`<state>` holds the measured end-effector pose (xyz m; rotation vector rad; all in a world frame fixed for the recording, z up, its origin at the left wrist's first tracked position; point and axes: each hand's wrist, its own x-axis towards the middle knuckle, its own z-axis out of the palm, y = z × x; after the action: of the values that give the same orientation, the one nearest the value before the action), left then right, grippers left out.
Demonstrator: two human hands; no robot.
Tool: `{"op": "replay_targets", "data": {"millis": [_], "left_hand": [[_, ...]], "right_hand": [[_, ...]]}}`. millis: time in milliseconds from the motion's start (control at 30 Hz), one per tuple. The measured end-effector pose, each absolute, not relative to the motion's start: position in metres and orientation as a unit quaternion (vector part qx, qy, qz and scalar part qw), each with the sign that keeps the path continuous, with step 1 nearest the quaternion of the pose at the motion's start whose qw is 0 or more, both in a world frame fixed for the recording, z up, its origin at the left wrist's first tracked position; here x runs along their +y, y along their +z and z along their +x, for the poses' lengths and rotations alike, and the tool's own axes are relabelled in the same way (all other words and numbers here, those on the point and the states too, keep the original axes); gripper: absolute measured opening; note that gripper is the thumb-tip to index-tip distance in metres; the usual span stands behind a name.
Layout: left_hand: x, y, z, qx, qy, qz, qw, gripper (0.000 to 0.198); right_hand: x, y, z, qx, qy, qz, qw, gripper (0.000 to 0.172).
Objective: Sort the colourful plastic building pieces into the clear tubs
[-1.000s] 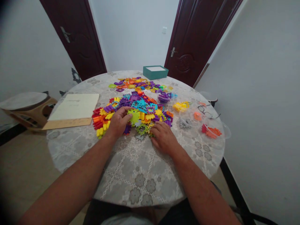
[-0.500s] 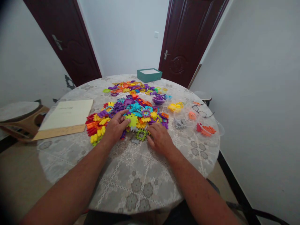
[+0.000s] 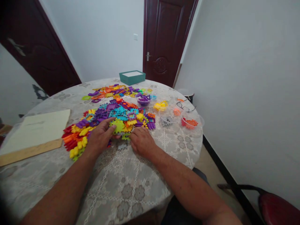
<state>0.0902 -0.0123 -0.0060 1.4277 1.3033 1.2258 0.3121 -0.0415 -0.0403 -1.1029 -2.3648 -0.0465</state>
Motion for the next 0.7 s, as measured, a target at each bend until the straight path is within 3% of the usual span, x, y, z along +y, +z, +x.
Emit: {"op": "replay_targets", "data": {"millis": [200,400,700], "left_hand": [[-0.015,-0.002,0.091,0.526,0.465,0.578,0.417,0.049],[-0.019,-0.003,0.098,0.487,0.45,0.572,0.483,0.047],[-0.024,-0.006,0.104,0.465,0.448,0.512,0.566,0.04]], "right_hand": [[-0.045,-0.033,0.309,-0.825,0.037,-0.394,0.404,0.028],[-0.051,-0.025,0.311,-0.763,0.039,-0.395,0.51,0.023],[-0.044,-0.028,0.312,-0.785,0.029,-0.35,0.51,0.021]]}}
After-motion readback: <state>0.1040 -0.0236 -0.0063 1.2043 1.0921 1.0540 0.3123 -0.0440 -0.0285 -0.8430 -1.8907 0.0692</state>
